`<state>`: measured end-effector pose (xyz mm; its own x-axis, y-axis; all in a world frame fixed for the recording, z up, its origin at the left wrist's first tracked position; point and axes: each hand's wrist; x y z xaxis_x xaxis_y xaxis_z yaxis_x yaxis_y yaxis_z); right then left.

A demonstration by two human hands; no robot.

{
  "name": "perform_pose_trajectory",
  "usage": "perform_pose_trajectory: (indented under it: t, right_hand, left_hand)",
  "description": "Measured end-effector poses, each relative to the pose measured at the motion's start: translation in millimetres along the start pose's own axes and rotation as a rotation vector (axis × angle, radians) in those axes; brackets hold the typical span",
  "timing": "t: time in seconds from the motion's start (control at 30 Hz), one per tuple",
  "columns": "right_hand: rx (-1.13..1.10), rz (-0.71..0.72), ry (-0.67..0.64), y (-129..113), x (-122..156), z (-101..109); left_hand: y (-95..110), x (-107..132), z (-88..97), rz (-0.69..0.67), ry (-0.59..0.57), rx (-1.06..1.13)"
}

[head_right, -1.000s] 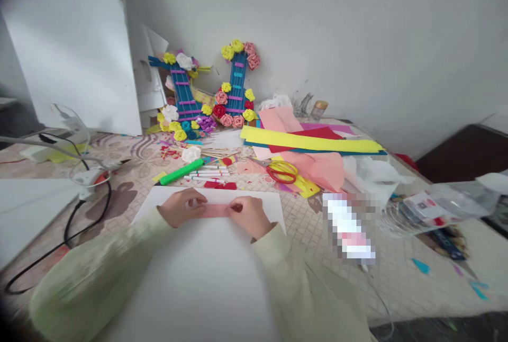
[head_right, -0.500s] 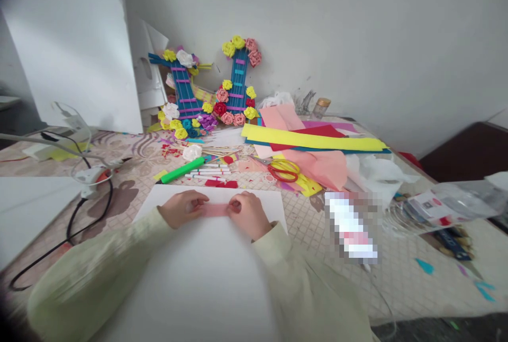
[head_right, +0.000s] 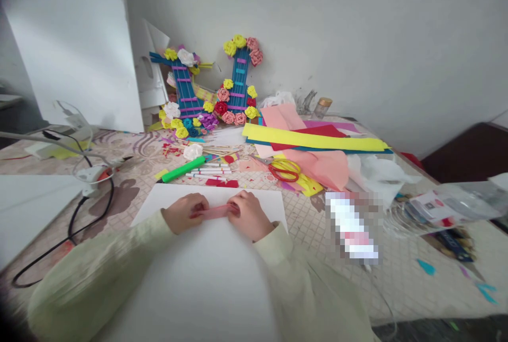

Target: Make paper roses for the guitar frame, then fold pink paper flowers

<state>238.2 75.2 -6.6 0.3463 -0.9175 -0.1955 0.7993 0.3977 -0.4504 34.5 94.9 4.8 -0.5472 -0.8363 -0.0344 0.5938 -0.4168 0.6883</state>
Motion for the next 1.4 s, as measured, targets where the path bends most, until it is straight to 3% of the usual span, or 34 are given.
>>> perform_pose_trajectory:
  t: [0.33,0.57,0.77,0.97,1.17,1.4]
  right_hand:
    - [-0.059,-0.026,-0.021,-4,0,1]
    - [-0.084,-0.014,0.082,-2,-2,0]
    - [-0.082,0.003,0.048,-4,-4,2]
    - [-0.081,0.017,0.068,-3,-5,2]
    - [0.025,0.167,0.038,-3,-2,2]
    - [0.064,0.138,0.028,-1,-2,0]
  left_hand:
    - [1,6,-3.1,-0.031,0.057,0.045]
    - [-4,0,-5.2,-0.056,0.163,0.040]
    - [-10,-1,-12.5,-0.082,0.219,0.078]
    - [-14,-1,-16.0,-0.158,0.219,0.125]
    - [-17,-1,-19.3,-0.210,0.248,0.145]
    - [-18,-1,-21.3,-0.214,0.241,0.158]
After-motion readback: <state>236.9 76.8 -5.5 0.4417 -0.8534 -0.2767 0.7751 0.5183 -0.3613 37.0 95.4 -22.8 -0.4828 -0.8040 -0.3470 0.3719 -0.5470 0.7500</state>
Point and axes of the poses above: each hand's wrist, its own x-axis away from the middle knuckle, its own z-axis out of the back of the hand, y = z × x, and after that the axes turned 11 degrees about x, right-handed
